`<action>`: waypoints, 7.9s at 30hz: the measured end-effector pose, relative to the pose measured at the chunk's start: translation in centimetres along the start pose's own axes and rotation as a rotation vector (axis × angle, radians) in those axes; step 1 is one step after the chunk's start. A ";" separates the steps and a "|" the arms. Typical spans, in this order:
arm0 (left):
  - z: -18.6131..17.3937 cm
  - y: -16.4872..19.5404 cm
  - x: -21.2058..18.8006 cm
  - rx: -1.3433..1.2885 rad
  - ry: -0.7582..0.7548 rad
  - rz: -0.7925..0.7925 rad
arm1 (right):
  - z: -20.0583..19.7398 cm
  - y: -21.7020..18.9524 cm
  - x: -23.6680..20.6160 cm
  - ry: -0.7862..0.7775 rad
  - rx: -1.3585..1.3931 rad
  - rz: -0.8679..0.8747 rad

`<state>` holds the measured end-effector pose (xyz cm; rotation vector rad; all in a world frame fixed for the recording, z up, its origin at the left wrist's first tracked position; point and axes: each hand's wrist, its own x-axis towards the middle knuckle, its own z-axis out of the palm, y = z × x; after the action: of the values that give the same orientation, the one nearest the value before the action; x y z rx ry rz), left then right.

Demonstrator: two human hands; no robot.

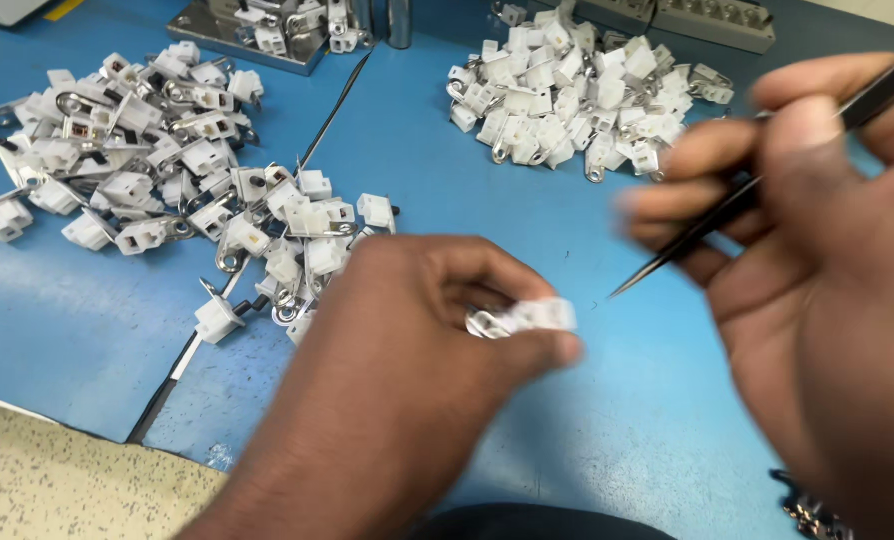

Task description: The person uses tweezers to insert small metal pins into white plastic electrical connectors, then places the assembled units into a metal tray. The person repeats this process for multiple connectors, handling them one at a time.

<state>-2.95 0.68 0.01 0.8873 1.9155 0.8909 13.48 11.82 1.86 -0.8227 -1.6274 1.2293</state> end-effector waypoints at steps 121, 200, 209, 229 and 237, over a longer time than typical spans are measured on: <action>1.8 0.7 -0.1 -0.159 -0.222 -0.014 | -21.4 12.7 2.9 -0.019 -1.261 0.423; 1.4 0.5 -1.1 -0.287 0.113 0.221 | -2.0 0.9 -0.4 -0.462 0.483 0.721; 1.3 0.5 -1.1 -0.258 0.055 0.198 | 0.9 -3.2 -0.2 -0.123 0.078 0.006; 0.9 0.6 0.2 -0.395 0.031 0.273 | -0.9 0.2 0.9 -0.258 -0.302 -0.335; 0.8 0.9 1.4 -0.347 0.047 0.275 | 3.4 -2.2 0.6 -0.263 -0.356 -0.296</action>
<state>-2.60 2.52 -0.16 0.9340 1.6303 1.3707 10.09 10.56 3.80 -0.6175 -2.1371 0.8774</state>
